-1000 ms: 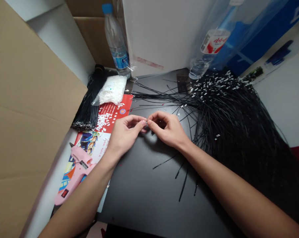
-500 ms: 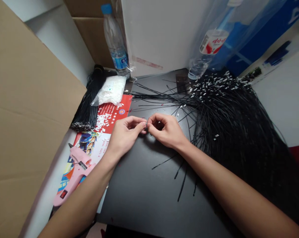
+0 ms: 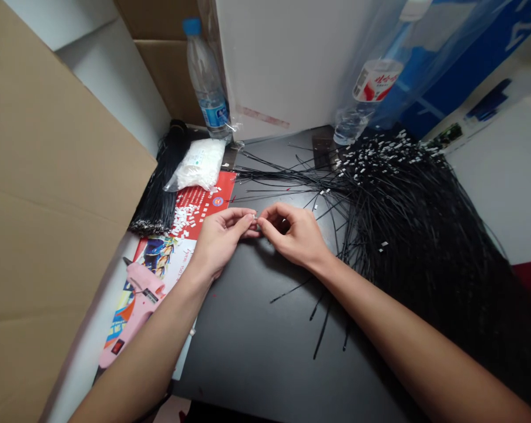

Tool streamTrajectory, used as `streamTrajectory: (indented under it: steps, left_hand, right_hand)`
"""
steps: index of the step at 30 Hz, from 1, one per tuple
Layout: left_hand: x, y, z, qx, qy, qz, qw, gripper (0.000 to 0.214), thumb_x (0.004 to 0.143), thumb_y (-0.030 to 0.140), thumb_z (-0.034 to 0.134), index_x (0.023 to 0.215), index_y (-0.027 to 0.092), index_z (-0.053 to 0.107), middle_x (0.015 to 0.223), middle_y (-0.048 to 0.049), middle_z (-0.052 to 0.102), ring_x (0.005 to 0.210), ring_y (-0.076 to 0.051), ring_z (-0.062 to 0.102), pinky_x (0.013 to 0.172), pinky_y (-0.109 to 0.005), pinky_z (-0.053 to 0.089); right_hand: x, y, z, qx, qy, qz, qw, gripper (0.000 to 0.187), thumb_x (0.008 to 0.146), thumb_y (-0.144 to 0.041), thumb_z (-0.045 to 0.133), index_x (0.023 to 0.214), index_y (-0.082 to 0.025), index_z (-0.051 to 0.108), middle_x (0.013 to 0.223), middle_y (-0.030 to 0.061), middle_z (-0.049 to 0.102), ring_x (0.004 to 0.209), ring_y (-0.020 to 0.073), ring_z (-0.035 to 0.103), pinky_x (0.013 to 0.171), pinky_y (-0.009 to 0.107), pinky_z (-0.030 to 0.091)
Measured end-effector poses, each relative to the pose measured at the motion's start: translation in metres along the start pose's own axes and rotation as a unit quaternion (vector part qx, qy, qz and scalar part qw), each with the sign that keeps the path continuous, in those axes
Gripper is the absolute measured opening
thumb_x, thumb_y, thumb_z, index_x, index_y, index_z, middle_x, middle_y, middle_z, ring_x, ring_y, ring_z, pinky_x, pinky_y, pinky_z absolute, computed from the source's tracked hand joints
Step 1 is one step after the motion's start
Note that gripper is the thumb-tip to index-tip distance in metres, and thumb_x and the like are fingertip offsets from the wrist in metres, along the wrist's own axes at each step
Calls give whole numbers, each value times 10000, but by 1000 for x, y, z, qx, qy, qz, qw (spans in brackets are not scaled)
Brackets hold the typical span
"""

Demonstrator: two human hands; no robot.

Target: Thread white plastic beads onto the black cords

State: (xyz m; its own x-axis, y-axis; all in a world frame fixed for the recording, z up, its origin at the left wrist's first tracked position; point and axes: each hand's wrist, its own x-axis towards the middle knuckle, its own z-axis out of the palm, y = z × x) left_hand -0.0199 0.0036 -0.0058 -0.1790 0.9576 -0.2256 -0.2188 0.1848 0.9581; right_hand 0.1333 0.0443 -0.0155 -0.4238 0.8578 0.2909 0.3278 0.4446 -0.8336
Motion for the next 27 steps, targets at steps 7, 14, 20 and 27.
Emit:
streamTrajectory:
  steps: [7, 14, 20, 27]
  left_hand:
    - [-1, 2, 0, 49, -17, 33, 998, 226, 695, 277, 820, 836, 130, 722, 808, -35, 745, 672, -126, 689, 706, -260, 598]
    - [-3, 5, -1, 153, 7, 84, 985, 169, 800, 264, 714, 896, 125, 711, 869, -56, 749, 671, -140, 713, 672, -254, 603]
    - [-5, 5, -3, 198, 4, 112, 974, 120, 825, 224, 676, 898, 135, 711, 859, -49, 740, 690, -133, 709, 676, -236, 597]
    - [-5, 6, -6, 222, -38, 93, 970, 123, 836, 237, 656, 897, 140, 698, 860, -59, 750, 685, -143, 707, 671, -263, 586]
  right_hand:
    - [0, -1, 1, -5, 8, -7, 1000, 63, 800, -202, 592, 783, -162, 638, 642, -10, 653, 535, 90, 555, 519, 198, 409]
    - [1, -3, -4, -41, 17, -17, 999, 83, 787, -187, 566, 757, -157, 638, 628, -14, 637, 550, 93, 557, 542, 199, 402]
    - [3, -1, -8, -35, -21, -19, 999, 117, 813, -208, 577, 754, -153, 661, 633, -8, 646, 553, 92, 546, 554, 203, 392]
    - [2, 3, -7, -56, -62, -2, 997, 137, 859, -221, 558, 776, -153, 642, 668, -6, 642, 581, 91, 515, 584, 213, 362]
